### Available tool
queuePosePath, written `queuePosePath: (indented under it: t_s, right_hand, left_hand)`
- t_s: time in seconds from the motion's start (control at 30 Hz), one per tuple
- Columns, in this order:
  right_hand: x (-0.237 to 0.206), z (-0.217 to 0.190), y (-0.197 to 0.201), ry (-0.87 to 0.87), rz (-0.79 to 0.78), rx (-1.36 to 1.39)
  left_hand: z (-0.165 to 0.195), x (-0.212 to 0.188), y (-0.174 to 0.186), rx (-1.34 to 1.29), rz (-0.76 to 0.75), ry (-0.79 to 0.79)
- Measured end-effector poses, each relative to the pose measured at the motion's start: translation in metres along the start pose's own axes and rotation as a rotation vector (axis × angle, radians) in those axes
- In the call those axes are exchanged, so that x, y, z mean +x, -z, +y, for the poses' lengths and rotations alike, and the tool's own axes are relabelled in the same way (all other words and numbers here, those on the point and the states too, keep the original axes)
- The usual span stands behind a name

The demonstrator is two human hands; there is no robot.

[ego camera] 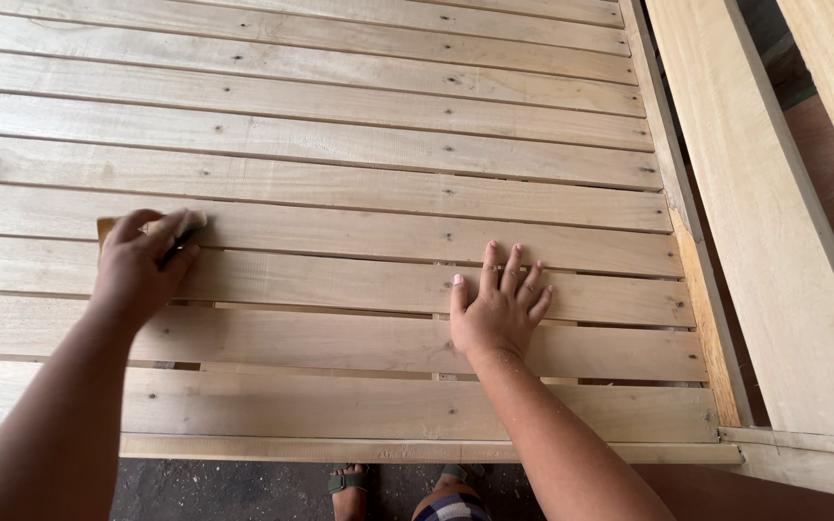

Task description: The person sands the slatted wooden surface of a furniture frame, rubbing a sanding block by hand across the wood slats. They work over different sections of the slatted top, steadying the frame with one hand while sanding with the other.

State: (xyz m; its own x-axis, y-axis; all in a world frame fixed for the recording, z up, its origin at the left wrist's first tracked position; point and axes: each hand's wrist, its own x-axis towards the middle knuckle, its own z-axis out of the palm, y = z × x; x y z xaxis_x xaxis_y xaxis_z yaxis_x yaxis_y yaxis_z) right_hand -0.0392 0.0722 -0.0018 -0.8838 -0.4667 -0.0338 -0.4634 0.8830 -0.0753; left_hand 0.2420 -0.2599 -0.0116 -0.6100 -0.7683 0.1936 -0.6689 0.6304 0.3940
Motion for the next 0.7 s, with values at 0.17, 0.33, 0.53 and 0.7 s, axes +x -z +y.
queuePosePath:
  t_s: [0.17, 0.33, 0.53, 0.7]
  right_hand:
    - [0.0, 0.001, 0.003, 0.0, -0.021, -0.027]
    - [-0.001, 0.001, 0.002, -0.011, -0.029, -0.02]
    - [0.001, 0.003, 0.003, 0.023, -0.016, -0.011]
    - [-0.001, 0.002, 0.001, 0.001, 0.005, 0.027]
  left_hand:
    - [0.053, -0.002, -0.038, 0.238, 0.029, -0.174]
    - [0.211, -0.008, -0.087, 0.123, -0.262, -0.313]
    - [0.286, -0.006, -0.108, 0.101, -0.513, -0.423]
    - [0.141, 0.017, -0.059, 0.097, -0.311, -0.132]
